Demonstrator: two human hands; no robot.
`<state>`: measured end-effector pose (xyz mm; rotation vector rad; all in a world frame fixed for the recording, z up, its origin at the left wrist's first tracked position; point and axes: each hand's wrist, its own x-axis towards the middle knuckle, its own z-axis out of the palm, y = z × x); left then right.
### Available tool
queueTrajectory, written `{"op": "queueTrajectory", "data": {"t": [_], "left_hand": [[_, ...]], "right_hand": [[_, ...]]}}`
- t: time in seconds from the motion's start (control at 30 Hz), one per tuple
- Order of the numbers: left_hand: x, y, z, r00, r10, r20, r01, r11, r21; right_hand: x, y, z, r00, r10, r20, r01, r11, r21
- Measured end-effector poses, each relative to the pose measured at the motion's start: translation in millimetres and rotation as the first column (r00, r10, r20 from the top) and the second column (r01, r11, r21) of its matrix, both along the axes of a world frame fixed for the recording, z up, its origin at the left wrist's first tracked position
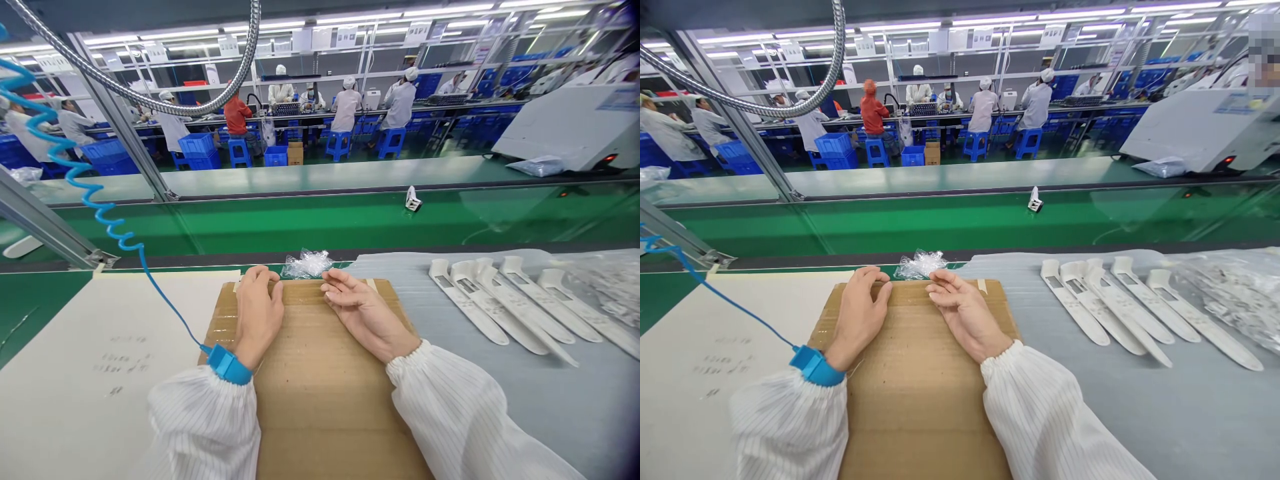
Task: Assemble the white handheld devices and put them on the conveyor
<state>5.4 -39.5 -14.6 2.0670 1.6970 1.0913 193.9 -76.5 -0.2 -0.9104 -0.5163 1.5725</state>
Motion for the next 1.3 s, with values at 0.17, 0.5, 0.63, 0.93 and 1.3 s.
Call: {"op": "queueTrajectory", "data": {"t": [0.17,0.5,0.63,0.93,1.3], "left_hand": [[0.0,0.1,-0.7,1.000,0.004,-0.005,-0.004,1.000,0.011],[-0.4,-0.3,0.2,1.000,-0.002,-0.007,0.002,1.000,0.002],[0.1,-0.9,0.6,1.000,0.001,-0.011,-0.001,1.000,-0.009],[-0.1,-0.3,1.0,1.000,-0.004,-0.013,0.004,1.000,-0.006],[-0.4,-1.9,1.3,1.000,0.003,-0.006,-0.003,1.000,0.027]], "right_hand": [[-0.3,0.5,-2.1,1.000,-0.007,-0.004,0.007,1.000,-0.005],[0.2,0.0,-3.3,1.000,-0.009,0.005,0.009,1.000,-0.011],[0.5,0.6,-3.3,1.000,-0.007,-0.004,0.007,1.000,-0.016],[-0.1,1.0,-2.7,1.000,0.007,-0.003,-0.007,1.000,-0.018],[-0.3,1.7,-3.1,1.000,-0.001,-0.031,0.001,1.000,-0.008]]}}
